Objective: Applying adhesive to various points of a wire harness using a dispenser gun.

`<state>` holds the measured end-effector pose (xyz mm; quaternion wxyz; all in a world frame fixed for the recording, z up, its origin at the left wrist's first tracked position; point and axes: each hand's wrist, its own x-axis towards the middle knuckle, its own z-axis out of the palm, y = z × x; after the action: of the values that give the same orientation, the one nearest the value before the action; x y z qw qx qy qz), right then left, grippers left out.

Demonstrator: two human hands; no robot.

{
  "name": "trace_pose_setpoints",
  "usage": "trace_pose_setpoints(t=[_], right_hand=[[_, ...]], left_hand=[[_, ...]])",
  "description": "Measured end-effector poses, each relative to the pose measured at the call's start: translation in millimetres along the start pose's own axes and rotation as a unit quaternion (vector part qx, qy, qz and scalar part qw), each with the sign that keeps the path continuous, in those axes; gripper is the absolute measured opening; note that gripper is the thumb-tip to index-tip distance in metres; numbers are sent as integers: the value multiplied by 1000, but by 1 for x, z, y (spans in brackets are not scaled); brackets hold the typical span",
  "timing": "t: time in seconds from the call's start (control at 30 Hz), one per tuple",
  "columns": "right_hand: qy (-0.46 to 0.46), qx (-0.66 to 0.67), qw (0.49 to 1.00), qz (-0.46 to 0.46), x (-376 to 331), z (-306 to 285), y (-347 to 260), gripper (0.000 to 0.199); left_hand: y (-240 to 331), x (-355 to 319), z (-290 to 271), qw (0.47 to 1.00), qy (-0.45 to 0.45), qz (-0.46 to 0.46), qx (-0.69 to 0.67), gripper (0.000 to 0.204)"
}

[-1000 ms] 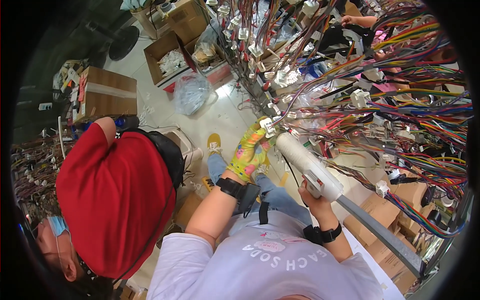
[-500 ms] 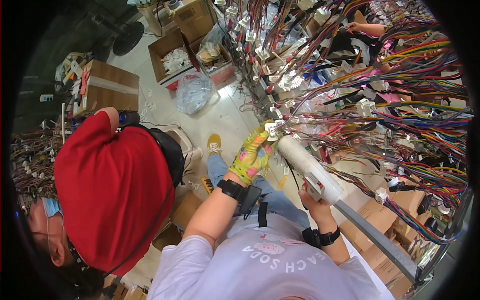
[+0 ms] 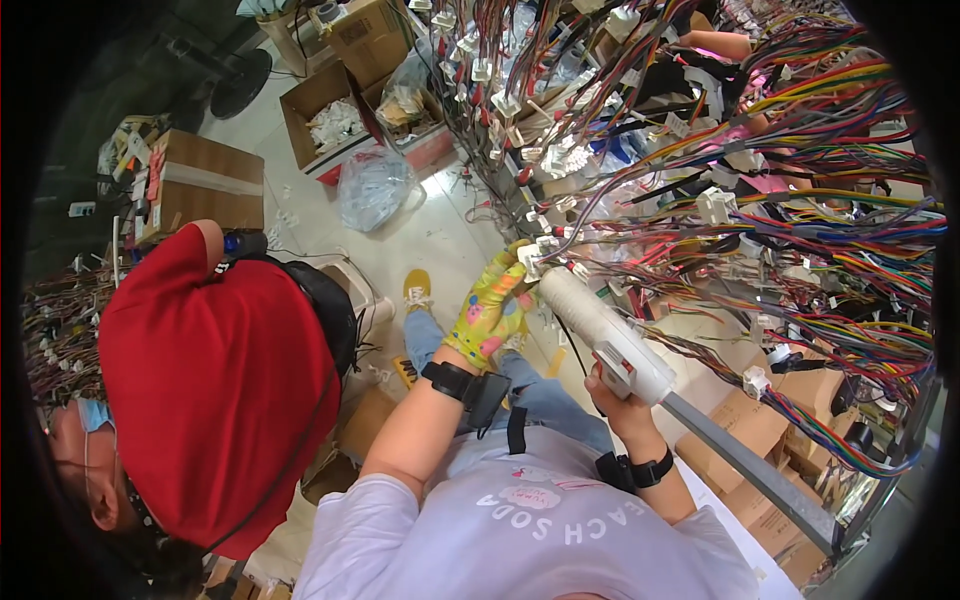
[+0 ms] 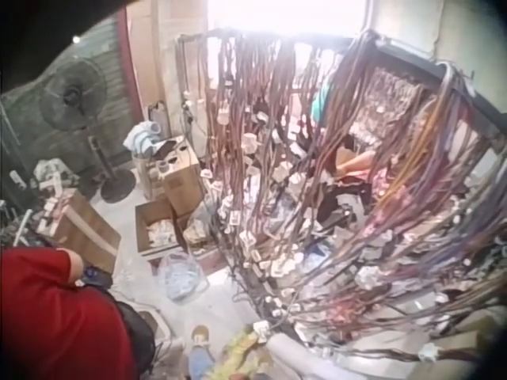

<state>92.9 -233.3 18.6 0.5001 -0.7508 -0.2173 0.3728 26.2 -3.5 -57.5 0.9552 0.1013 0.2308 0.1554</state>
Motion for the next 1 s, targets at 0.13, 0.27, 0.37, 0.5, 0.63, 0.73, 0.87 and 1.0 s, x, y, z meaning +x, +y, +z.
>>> trace_pose_setpoints(t=[0.13, 0.27, 0.37, 0.5, 0.63, 0.73, 0.87, 1.0], right_hand=[[10, 10, 1000, -1, 1, 4, -5, 37], [37, 23, 999, 15, 2, 4, -7, 31], [36, 15, 999, 15, 1, 4, -6, 32], [40, 22, 999, 20, -1, 4, 0, 35], [34, 14, 999, 28, -3, 2, 2, 38], [39, -9, 999, 10, -4, 2, 1, 41], [31, -10, 999, 16, -4, 1, -3, 41], [27, 13, 999, 24, -5, 3, -8, 37]], left_hand=[[0, -1, -5, 1000, 12, -4, 4, 37], [2, -5, 1, 1000, 6, -4, 11, 38], [1, -4, 1, 1000, 5, 0, -1, 39], [-2, -1, -5, 1000, -10, 2, -9, 39], [-5, 4, -10, 1000, -13, 12, -14, 39], [-7, 4, -11, 1000, -6, 12, -15, 39], [-5, 3, -10, 999, -11, 1, -31, 43], [0, -2, 1, 1000, -10, 0, -10, 42]])
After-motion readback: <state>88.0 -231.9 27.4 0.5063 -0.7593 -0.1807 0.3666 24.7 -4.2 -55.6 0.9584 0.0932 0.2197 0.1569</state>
